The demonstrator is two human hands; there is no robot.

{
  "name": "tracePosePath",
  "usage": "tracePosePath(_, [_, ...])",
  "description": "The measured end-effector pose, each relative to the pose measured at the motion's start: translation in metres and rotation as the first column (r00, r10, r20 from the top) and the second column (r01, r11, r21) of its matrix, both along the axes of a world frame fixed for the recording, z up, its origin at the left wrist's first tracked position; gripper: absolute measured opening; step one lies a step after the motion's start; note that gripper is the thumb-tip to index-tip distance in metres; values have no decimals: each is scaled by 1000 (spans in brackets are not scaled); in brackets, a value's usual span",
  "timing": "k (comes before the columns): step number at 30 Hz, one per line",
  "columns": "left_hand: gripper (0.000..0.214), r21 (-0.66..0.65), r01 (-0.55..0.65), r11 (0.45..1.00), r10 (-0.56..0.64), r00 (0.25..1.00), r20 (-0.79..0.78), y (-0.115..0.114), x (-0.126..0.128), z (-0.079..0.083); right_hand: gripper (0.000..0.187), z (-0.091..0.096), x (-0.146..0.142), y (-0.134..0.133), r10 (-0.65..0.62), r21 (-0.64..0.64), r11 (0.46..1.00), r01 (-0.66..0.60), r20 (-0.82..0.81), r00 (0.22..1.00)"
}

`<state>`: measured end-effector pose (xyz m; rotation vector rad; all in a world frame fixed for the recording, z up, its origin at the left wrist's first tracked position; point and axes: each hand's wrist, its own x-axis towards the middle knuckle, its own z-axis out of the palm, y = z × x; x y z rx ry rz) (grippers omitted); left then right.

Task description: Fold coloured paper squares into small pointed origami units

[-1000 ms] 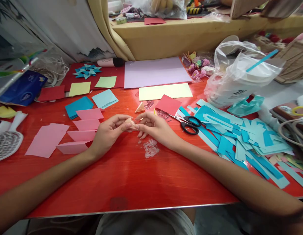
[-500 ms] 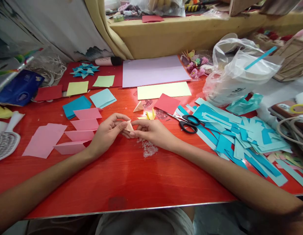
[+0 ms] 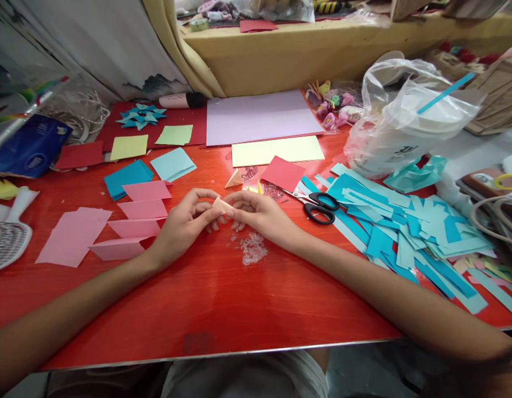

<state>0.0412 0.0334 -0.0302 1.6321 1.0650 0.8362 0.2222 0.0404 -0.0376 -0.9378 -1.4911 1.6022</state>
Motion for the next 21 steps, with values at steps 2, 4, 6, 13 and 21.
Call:
tracePosePath(2, [18,-3,-6,1000,6,1000,-10,0,0,1,19,1,1,0,-10,3,1000,10,14,1000])
tracePosePath(4, [17,-9,-17,1000,17,1000,-3,0,0,1,19,2,2,0,-7,-2,1000,7,24,1000])
tracePosePath(6, [17,-18,-18,1000,18,1000,11,0,0,1,19,2,2,0,-8,-4,1000,8,21,1000])
tracePosePath(13, [14,-42,16,999,-15,1000,24,1,0,-2,14,1,1,2,-24,-28,999,25,34,999])
tracePosePath(21, [20,7,-18,1000,19,994,-106,-1,-1,2,15,1,2,-1,-41,53,998,36,93,995])
